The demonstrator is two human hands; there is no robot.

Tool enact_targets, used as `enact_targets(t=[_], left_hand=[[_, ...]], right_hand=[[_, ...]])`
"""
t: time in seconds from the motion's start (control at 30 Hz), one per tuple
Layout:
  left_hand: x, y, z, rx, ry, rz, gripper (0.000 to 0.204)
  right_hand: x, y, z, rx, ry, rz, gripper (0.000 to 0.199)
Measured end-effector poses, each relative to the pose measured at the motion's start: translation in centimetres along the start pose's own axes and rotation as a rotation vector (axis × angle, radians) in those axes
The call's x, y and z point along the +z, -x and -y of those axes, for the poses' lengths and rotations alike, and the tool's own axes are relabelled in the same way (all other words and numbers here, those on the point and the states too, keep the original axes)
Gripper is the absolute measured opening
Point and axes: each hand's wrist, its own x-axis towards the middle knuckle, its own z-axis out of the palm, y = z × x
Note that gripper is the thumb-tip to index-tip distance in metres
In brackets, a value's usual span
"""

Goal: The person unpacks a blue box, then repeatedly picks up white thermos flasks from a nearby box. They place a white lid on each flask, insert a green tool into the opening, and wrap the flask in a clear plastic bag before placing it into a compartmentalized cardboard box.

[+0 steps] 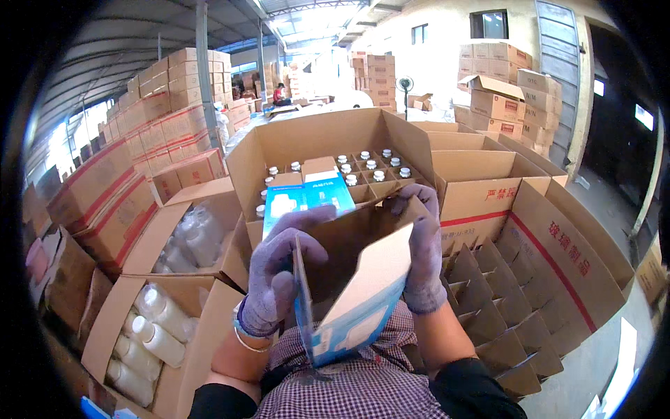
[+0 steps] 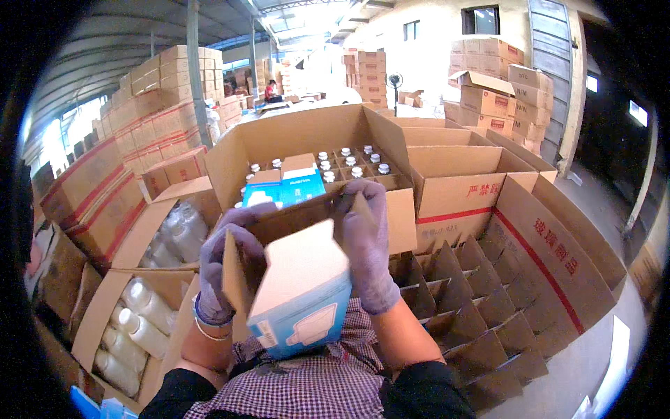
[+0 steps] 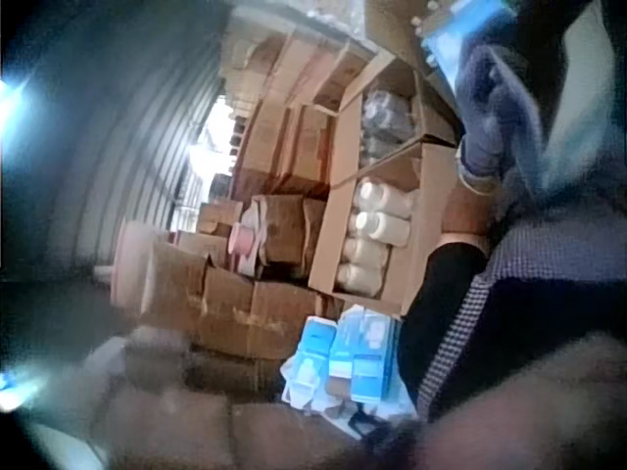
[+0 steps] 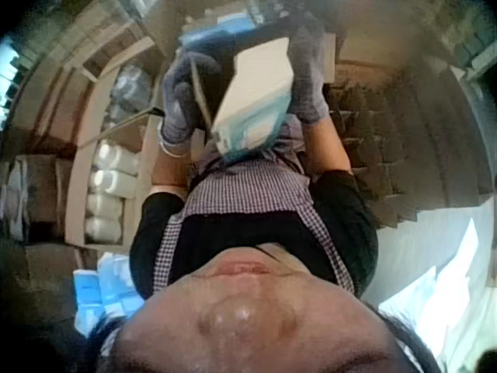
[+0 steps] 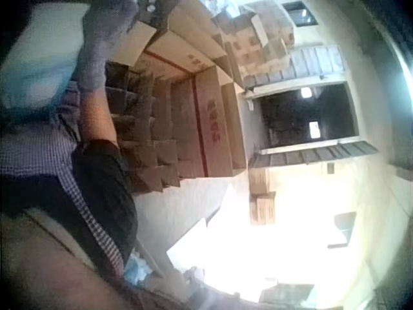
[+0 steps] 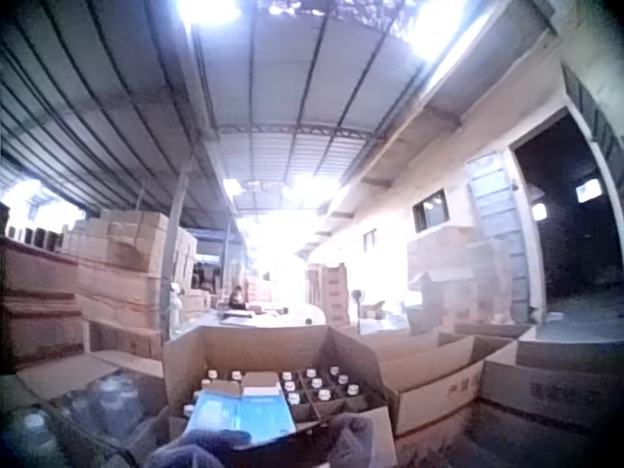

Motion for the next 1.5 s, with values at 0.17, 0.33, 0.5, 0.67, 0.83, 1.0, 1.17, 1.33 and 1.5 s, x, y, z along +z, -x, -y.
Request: enact_targets(t=[0.17, 0.33, 0.5, 0.67, 0.83, 1.0, 1.17, 1.33, 1.5], left_hand=[[-2.7, -0.7, 1.9, -0.115, 0.203, 0.12, 0.076], [-4.3, -2.2, 2.7, -0.454, -0.384, 0.225, 0.025], [-2.0, -1.8, 4.9, -0.335, -0.308, 0.268, 0.03], [-0.6, -1.4, 6.3, -0.151, -0.469, -0.047, 0.031], [-1.2, 0.7, 8.5, -0.532, -0.173, 0.008, 0.031], [-0.1, 2.1, 6.8, -0.524, 0.152, -0.082, 0.041], [0.2, 2.1, 1.0, -0.423, 0.365, -0.178, 0.05], [1.7, 0.5, -4.3, 0.308, 0.356, 0.265, 0.029], [0.6, -0.5, 1.3, 0.436, -0.213, 0.183, 0.066]], right_hand=[[-0.6, 2.6, -2.2, 0.052, -0.584, -0.055, 0.058], [1.2, 3.3, 1.5, -0.194, 0.132, 0.216, 0.099], [2.3, 2.6, 1.4, -0.354, 0.685, 0.433, 0.12], [2.5, 1.3, 1.9, -0.455, 1.034, 0.582, 0.086], [0.7, 1.5, 2.3, -0.168, 0.948, 0.861, 0.073], [0.2, 1.4, 4.5, -0.19, 0.714, 0.862, 0.067], [-2.7, 0.7, 0.4, 0.108, -0.197, 0.432, 0.053], [-3.7, 0.6, -5.6, 0.674, 0.186, 0.987, 0.067], [-12.8, -0.8, 0.3, 0.774, 0.178, 0.46, 0.041]])
